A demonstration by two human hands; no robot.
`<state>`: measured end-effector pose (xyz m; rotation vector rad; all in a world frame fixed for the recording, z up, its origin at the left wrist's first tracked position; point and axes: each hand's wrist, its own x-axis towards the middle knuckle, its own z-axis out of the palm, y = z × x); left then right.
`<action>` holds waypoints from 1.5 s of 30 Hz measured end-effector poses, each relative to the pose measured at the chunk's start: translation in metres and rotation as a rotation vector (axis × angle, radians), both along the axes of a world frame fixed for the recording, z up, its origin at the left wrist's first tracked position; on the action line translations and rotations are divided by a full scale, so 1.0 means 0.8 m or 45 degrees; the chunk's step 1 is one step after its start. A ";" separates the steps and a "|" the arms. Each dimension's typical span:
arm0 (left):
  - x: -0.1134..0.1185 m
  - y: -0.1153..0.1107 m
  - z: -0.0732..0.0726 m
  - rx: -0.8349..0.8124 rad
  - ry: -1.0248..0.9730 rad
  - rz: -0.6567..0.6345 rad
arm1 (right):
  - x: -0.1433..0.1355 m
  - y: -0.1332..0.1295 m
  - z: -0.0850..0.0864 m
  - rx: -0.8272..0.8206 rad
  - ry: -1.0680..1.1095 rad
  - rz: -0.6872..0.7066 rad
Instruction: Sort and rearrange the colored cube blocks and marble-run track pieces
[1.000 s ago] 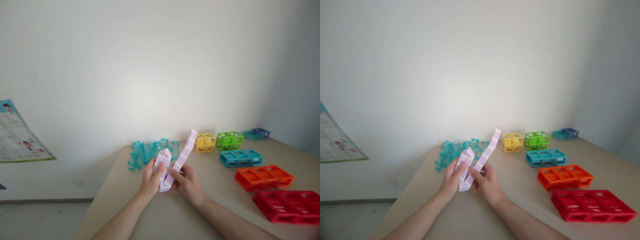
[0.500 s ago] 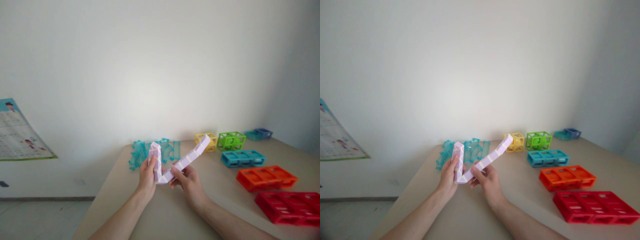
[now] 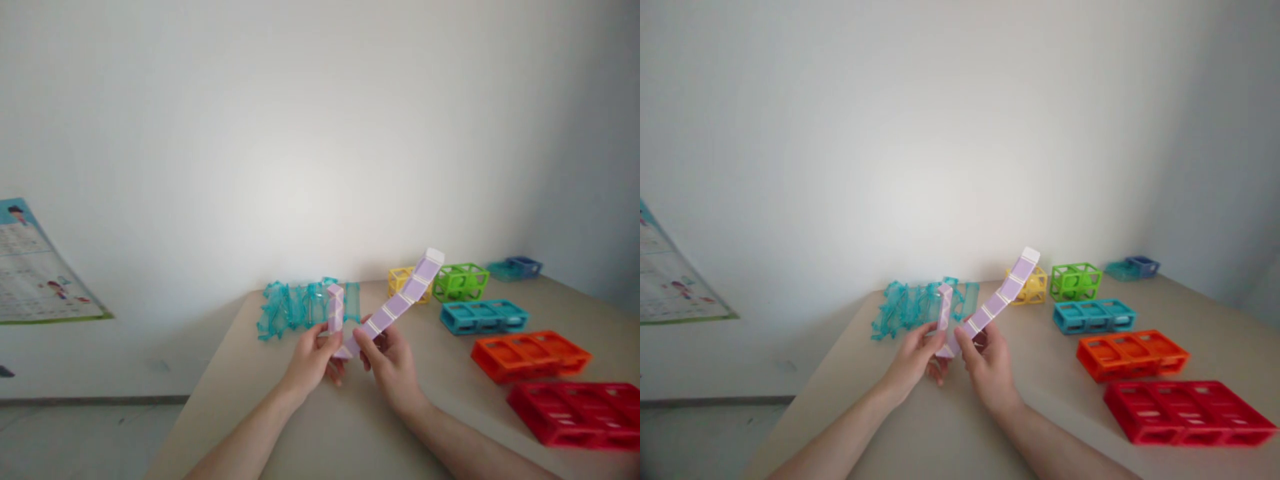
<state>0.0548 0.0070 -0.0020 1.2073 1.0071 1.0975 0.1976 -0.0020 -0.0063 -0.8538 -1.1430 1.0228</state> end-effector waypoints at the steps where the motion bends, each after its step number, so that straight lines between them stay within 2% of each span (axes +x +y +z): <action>1: 0.001 0.000 0.001 0.014 -0.009 0.013 | 0.000 0.000 -0.001 0.010 -0.016 0.003; 7: 0.003 -0.001 0.007 0.131 -0.186 0.129 | 0.000 -0.004 0.000 0.142 -0.001 0.043; 12: 0.002 0.004 0.006 0.071 -0.446 0.238 | -0.003 -0.011 0.010 0.214 0.084 0.155; 14: -0.001 0.006 0.007 0.027 -0.535 0.230 | -0.004 -0.013 0.014 0.195 0.131 0.206; 17: -0.005 0.006 0.009 0.024 -0.596 0.111 | -0.004 -0.012 0.013 0.141 0.187 0.262; 20: -0.005 0.004 0.009 0.093 -0.564 0.014 | -0.002 -0.004 0.008 0.071 0.243 0.273; 24: -0.004 0.002 0.003 0.184 -0.399 -0.012 | -0.001 0.003 0.003 -0.059 0.371 0.265; 27: -0.005 0.003 -0.001 0.217 -0.284 0.034 | -0.001 0.005 0.005 -0.130 0.371 0.257; 31: -0.006 0.002 0.000 0.257 -0.167 0.125 | -0.001 0.004 0.009 -0.085 0.300 0.212; 36: -0.002 -0.001 0.004 0.225 -0.196 0.185 | -0.002 -0.005 0.015 -0.033 0.210 0.119; 40: 0.002 0.000 0.005 0.121 -0.346 0.258 | -0.005 -0.019 0.017 0.189 0.029 0.132; 45: 0.001 0.006 0.005 -0.033 -0.540 0.285 | 0.000 -0.021 0.016 0.697 -0.483 0.197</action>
